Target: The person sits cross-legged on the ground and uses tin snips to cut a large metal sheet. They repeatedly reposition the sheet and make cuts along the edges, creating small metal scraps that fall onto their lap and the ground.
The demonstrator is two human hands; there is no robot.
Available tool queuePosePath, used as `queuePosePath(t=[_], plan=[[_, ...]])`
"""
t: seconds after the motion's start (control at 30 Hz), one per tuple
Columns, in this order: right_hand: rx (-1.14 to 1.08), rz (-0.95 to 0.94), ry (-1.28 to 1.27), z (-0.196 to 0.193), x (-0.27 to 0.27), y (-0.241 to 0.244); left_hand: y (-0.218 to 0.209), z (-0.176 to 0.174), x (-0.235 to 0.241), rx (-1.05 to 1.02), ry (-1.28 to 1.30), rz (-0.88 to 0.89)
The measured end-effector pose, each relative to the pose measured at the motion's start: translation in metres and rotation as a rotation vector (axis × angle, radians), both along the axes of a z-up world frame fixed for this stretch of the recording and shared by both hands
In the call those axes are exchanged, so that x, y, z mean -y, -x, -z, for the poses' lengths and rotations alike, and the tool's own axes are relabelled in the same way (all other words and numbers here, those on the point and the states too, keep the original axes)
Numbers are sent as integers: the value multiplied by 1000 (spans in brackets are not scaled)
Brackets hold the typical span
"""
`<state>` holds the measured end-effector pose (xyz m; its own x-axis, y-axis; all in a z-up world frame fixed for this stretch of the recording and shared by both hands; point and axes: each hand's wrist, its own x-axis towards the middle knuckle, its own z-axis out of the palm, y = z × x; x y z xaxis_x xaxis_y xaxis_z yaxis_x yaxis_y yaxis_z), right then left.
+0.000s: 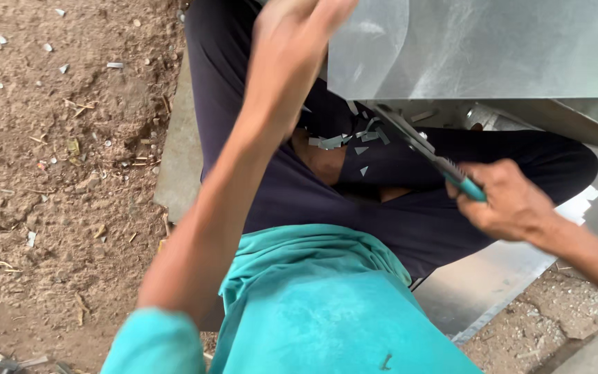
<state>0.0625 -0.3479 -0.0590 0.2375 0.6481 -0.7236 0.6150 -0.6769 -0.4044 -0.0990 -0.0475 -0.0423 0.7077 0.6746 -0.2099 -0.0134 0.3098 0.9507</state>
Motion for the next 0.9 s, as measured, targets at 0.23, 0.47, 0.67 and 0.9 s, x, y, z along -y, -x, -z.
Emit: queuePosePath(t=[0.23, 0.47, 0.67, 0.9], plan=[[-130, 611, 31, 34, 140, 76, -1, 37, 32, 73, -253, -398], [-196, 884, 44, 46, 165, 126, -65, 60, 219, 255, 701, 78], [-292, 690, -123, 7, 131, 123, -4, 93, 178, 26, 394, 42], [-394, 650, -246, 9, 83, 110, 31, 66, 145, 66, 289, 160]])
